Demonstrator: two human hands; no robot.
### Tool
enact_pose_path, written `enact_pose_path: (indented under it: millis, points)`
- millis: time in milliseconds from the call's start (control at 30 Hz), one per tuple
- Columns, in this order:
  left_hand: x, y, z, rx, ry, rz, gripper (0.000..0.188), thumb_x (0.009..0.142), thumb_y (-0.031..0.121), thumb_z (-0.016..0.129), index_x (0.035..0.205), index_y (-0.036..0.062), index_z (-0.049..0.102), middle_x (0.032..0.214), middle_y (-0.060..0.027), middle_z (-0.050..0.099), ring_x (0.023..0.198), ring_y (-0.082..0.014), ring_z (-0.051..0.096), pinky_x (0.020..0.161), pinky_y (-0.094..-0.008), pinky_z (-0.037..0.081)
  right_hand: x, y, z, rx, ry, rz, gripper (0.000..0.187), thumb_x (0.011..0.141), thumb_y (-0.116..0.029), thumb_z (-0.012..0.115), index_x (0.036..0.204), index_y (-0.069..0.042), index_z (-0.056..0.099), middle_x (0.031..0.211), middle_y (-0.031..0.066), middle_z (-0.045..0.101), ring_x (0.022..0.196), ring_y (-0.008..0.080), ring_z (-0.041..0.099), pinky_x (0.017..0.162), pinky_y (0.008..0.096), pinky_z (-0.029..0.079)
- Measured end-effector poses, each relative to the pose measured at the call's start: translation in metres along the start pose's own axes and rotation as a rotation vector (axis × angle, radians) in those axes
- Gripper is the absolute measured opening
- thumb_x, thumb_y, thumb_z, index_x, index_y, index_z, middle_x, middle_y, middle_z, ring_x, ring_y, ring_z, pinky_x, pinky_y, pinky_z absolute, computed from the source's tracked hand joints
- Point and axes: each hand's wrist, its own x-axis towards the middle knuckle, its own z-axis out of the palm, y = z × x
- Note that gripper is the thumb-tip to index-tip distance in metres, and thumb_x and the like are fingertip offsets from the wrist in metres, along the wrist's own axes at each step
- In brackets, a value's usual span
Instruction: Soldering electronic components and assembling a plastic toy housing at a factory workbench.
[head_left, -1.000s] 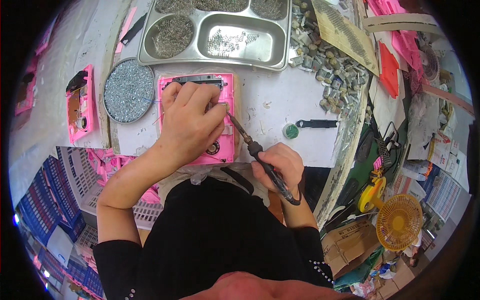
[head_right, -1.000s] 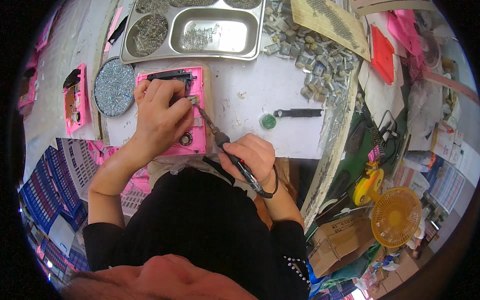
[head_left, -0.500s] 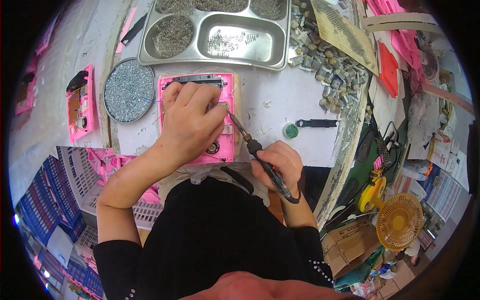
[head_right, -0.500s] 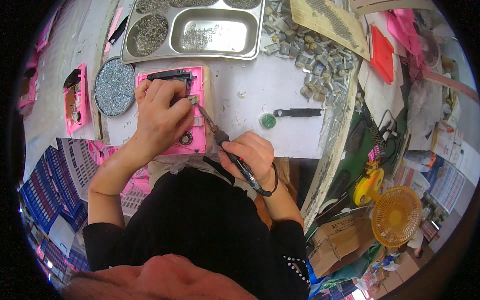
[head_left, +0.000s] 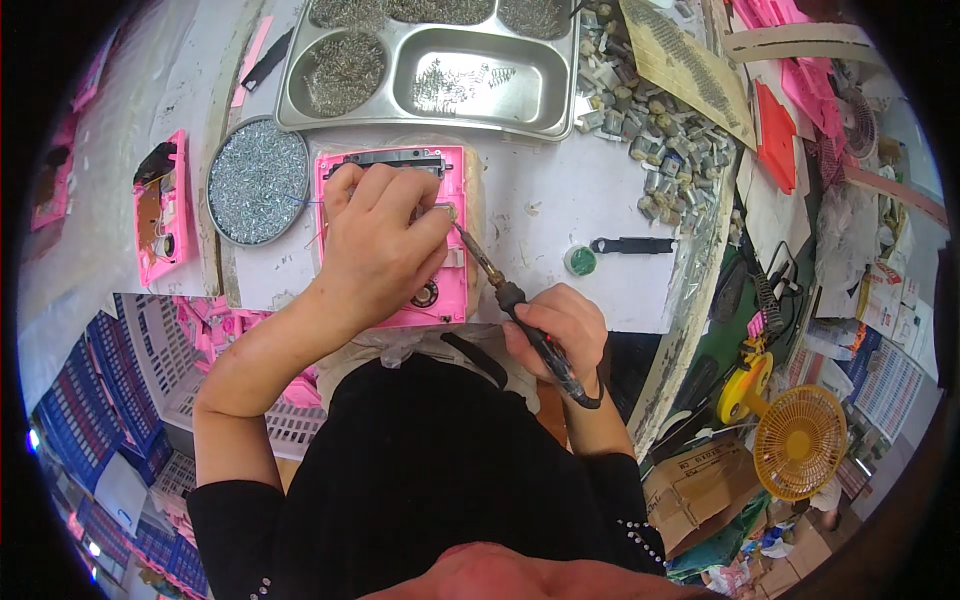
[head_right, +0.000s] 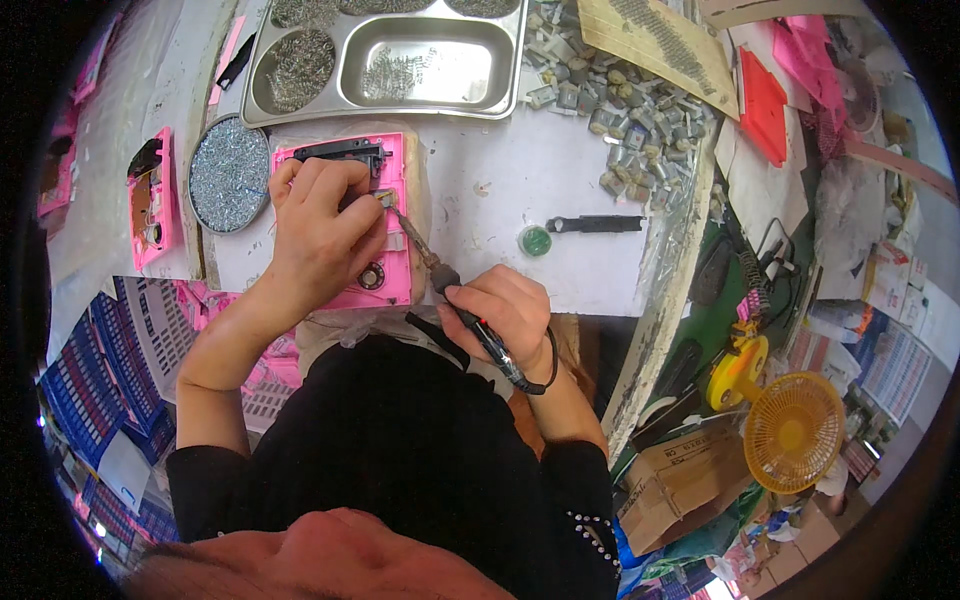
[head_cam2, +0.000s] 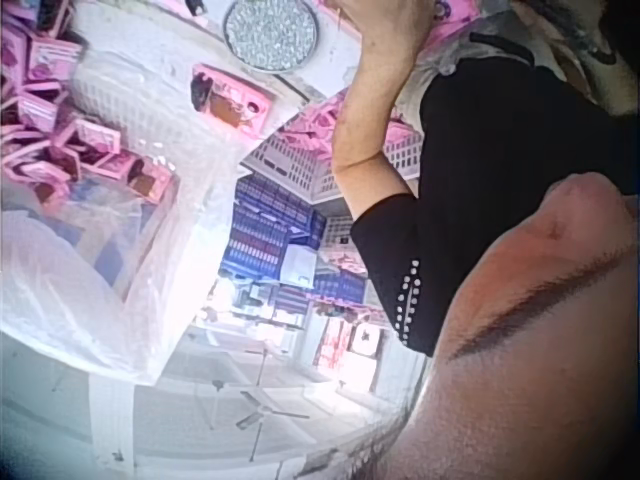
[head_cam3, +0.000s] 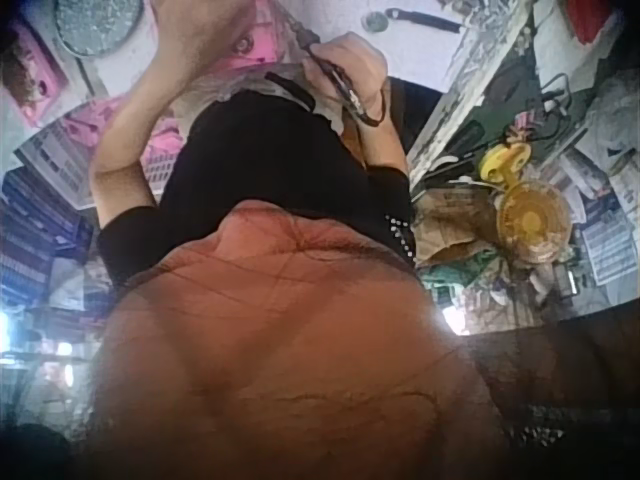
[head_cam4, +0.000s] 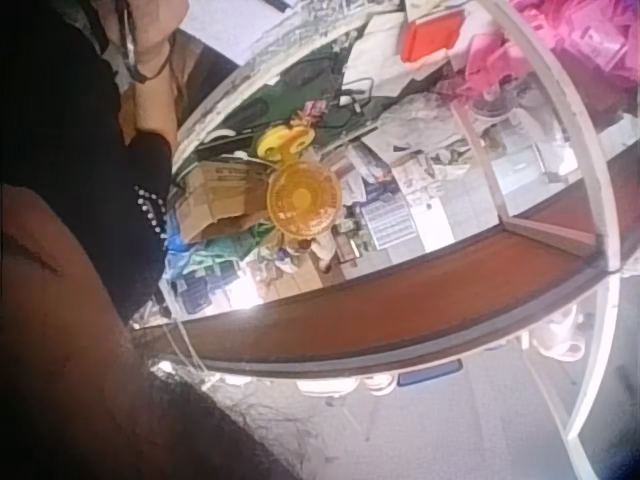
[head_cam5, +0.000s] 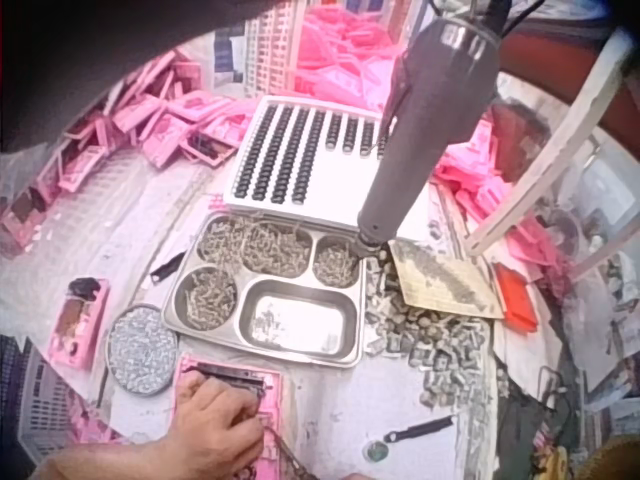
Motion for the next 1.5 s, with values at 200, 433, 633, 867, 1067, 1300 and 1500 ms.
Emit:
enact_pose_path:
  millis: [200, 433, 633, 867, 1067, 1300, 1500]
  points:
    - [0.0, 0.0, 0.0, 0.007, 0.002, 0.003, 0.024, 0.068, 0.01, 0.08, 0.083, 0.0118, 0.062, 0.101, -0.0031, 0.059, 0.095, -0.0235, 0.058, 0.09, -0.0434, 0.035, -0.002, 0.001, -0.001, -0.004, 0.006, 0.001, 0.037, 0.07, 0.006, 0.08, 0.104, -0.002, 0.067, 0.071, 0.009, 0.064, 0.058, 0.0249, 0.063, 0.051, 0.0334, 0.047]
    - [0.0, 0.001, 0.0, 0.021, 0.001, 0.002, 0.022, 0.071, 0.01, 0.08, 0.083, 0.0116, 0.062, 0.102, -0.0036, 0.06, 0.095, -0.0237, 0.058, 0.092, -0.0439, 0.035, 0.001, 0.002, -0.004, -0.007, 0.009, -0.009, 0.041, 0.069, 0.004, 0.085, 0.105, -0.003, 0.067, 0.073, 0.0081, 0.065, 0.058, 0.0239, 0.062, 0.051, 0.0317, 0.046]
    - [0.0, 0.001, 0.001, 0.052, 0.0, 0.011, 0.02, 0.075, 0.011, 0.081, 0.085, 0.0114, 0.064, 0.103, -0.0035, 0.061, 0.095, -0.0237, 0.058, 0.093, -0.0442, 0.034, 0.001, 0.003, -0.006, -0.001, 0.026, -0.005, 0.04, 0.069, 0.004, 0.084, 0.105, -0.002, 0.067, 0.073, 0.0091, 0.066, 0.058, 0.0243, 0.062, 0.051, 0.0323, 0.047]
    - [-0.004, -0.009, -0.028, -0.013, 0.105, 0.018, 0.041, 0.074, 0.018, 0.086, 0.109, 0.0128, 0.067, 0.107, -0.0027, 0.063, 0.099, -0.0245, 0.059, 0.094, -0.0436, 0.034, 0.0, 0.001, -0.012, -0.018, 0.057, 0.009, 0.037, 0.072, 0.004, 0.083, 0.104, -0.001, 0.067, 0.072, 0.0099, 0.066, 0.057, 0.0249, 0.062, 0.051, 0.0327, 0.047]
    - [-0.032, -0.042, -0.064, 0.289, -0.284, -0.185, 0.022, 0.085, 0.019, 0.078, 0.101, 0.01, 0.066, 0.097, -0.0075, 0.061, 0.094, -0.0274, 0.06, 0.094, -0.0457, 0.039, 0.004, 0.004, -0.014, -0.033, 0.08, -0.005, 0.034, 0.074, 0.003, 0.083, 0.103, 0.0, 0.067, 0.069, 0.0104, 0.064, 0.056, 0.0257, 0.061, 0.051, 0.033, 0.046]
    - [-0.025, -0.039, -0.072, 0.101, -0.095, -0.129, 0.011, 0.088, 0.01, 0.074, 0.096, 0.0068, 0.068, 0.094, -0.0086, 0.063, 0.084, -0.0264, 0.062, 0.083, -0.0405, 0.046, 0.019, 0.0, -0.01, 0.001, 0.125, -0.005, 0.032, 0.077, 0.001, 0.083, 0.104, 0.0, 0.067, 0.071, 0.0101, 0.065, 0.057, 0.0244, 0.061, 0.052, 0.0326, 0.046]
    - [-0.022, -0.037, -0.028, -0.602, 0.184, -0.449, 0.01, 0.089, 0.001, 0.075, 0.099, 0.0021, 0.074, 0.095, -0.003, 0.072, 0.066, -0.0048, 0.062, 0.056, -0.0214, 0.046, 0.029, -0.013, 0.015, 0.36, 0.187, 0.416, 0.033, 0.091, -0.005, 0.079, 0.121, 0.002, 0.068, 0.083, 0.0063, 0.072, 0.068, 0.0085, 0.064, 0.062, 0.0235, 0.051]
